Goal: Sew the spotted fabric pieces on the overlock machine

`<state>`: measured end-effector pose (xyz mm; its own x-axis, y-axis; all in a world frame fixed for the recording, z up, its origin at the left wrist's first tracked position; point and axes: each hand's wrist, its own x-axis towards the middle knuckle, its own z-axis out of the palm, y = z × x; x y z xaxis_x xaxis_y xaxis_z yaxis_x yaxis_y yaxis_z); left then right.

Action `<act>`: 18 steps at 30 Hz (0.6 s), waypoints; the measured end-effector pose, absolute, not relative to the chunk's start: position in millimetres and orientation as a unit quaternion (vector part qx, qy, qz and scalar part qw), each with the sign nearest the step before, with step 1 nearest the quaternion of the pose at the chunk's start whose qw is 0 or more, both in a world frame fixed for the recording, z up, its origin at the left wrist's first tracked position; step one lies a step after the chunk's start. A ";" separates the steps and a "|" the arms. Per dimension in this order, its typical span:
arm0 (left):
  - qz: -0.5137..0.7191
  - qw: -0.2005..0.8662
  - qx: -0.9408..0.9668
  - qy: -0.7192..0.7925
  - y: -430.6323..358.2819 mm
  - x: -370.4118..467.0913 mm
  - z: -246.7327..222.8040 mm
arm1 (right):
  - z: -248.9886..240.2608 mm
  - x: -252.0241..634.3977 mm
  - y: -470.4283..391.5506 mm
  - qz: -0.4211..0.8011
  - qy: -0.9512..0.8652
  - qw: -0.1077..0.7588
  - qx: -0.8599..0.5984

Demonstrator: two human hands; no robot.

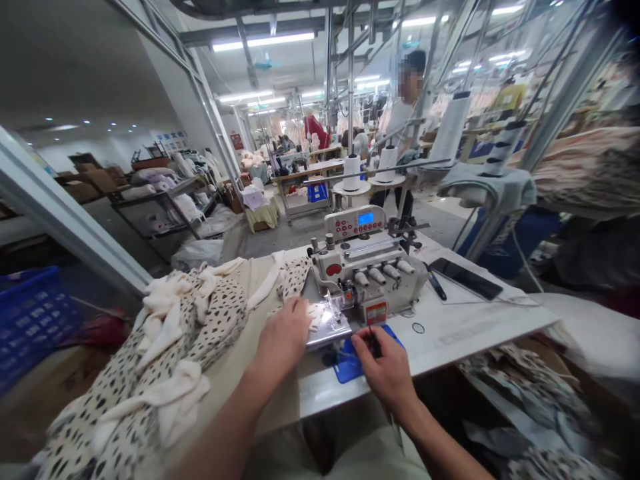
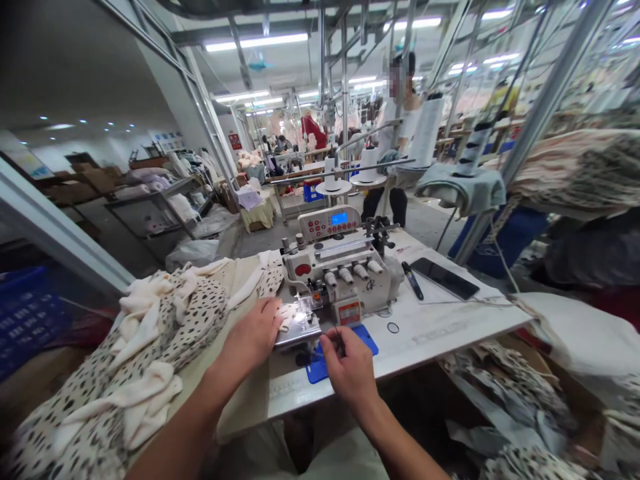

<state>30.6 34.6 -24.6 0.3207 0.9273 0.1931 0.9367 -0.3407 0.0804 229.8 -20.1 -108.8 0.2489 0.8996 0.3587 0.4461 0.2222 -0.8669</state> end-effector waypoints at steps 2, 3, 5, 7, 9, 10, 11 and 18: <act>-0.078 0.026 -0.792 -0.605 30.5 28.2 -19.3 | -104.5 225.9 -21.2 0.212 -0.617 0.520 -0.551; -0.067 0.020 -0.786 -0.615 28.2 26.0 -16.7 | -102.3 223.1 -20.7 0.214 -0.639 0.513 -0.532; -0.047 -0.007 -0.777 -0.628 22.3 19.7 -12.0 | -97.1 216.8 -17.8 0.223 -0.682 0.488 -0.497; -0.038 -0.043 -0.770 -0.636 13.7 12.7 -8.9 | -89.8 210.7 -13.7 0.234 -0.720 0.445 -0.478; -0.037 -0.089 -0.780 -0.618 0.7 7.1 -8.0 | -81.5 206.8 -9.8 0.249 -0.751 0.392 -0.469; -0.035 -0.117 -0.792 -0.598 -7.3 5.4 -8.5 | -77.5 206.5 -8.4 0.257 -0.765 0.367 -0.463; -0.033 -0.145 -0.808 -0.571 -16.1 4.6 -9.6 | -74.1 207.7 -7.3 0.266 -0.778 0.347 -0.452; 0.008 -0.234 -0.918 -0.319 -60.7 15.2 -41.7 | -80.6 257.2 -0.7 0.366 -0.755 0.379 -0.389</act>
